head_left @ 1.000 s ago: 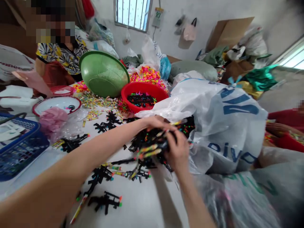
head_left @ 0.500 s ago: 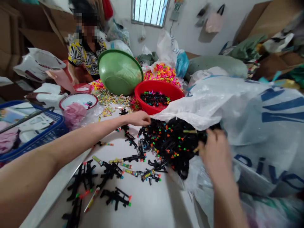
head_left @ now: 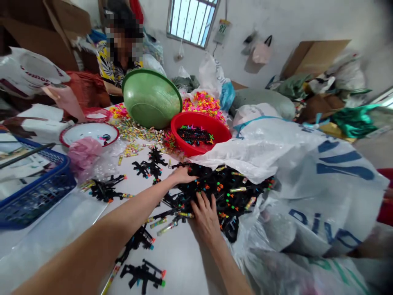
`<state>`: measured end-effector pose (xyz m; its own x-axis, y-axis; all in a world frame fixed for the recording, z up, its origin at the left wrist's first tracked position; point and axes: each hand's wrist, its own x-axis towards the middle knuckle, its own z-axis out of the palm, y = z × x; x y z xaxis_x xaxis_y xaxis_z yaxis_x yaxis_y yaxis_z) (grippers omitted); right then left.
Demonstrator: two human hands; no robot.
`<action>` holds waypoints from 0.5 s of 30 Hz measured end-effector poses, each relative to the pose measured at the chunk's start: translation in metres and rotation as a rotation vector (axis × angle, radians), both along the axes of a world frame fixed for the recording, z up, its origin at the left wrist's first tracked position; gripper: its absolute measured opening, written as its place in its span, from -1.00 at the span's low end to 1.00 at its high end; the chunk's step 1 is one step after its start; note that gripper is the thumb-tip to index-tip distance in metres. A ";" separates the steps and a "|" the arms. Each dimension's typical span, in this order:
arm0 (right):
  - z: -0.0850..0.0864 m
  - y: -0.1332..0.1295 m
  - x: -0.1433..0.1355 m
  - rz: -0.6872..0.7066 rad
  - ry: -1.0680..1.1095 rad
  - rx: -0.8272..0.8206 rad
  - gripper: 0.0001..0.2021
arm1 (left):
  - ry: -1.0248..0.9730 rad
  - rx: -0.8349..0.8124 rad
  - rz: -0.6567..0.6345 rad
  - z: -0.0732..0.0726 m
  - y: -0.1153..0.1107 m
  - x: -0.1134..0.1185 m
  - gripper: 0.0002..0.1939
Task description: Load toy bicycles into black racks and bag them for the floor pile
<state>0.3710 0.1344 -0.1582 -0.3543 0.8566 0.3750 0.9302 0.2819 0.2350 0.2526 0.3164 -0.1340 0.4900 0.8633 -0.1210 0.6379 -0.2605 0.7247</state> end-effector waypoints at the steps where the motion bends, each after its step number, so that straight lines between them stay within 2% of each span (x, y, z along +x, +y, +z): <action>1: 0.001 0.000 0.004 0.023 -0.013 0.009 -0.75 | -0.050 -0.029 -0.005 0.001 -0.007 -0.003 -0.45; 4: 0.007 -0.011 0.018 0.097 -0.042 0.064 -0.86 | -0.192 -0.117 0.007 0.004 -0.034 -0.004 -0.47; 7: 0.027 -0.026 0.035 0.101 -0.042 0.145 -0.86 | -0.334 -0.181 0.002 0.014 -0.061 0.015 -0.40; 10: 0.059 -0.028 0.058 -0.011 -0.079 0.194 -0.85 | -0.594 -0.191 -0.031 0.035 -0.077 0.060 -0.41; 12: 0.082 -0.019 0.078 -0.119 -0.150 0.202 -0.84 | -0.739 -0.132 -0.048 0.055 -0.076 0.099 -0.51; 15: 0.112 0.006 0.123 -0.250 -0.276 0.191 -0.76 | -0.730 -0.059 -0.090 0.084 -0.060 0.153 -0.64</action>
<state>0.4939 0.1404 -0.0459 -0.2539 0.8534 0.4553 0.8590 -0.0174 0.5117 0.4056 0.2561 -0.0499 0.5320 0.8183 0.2176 -0.0337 -0.2364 0.9711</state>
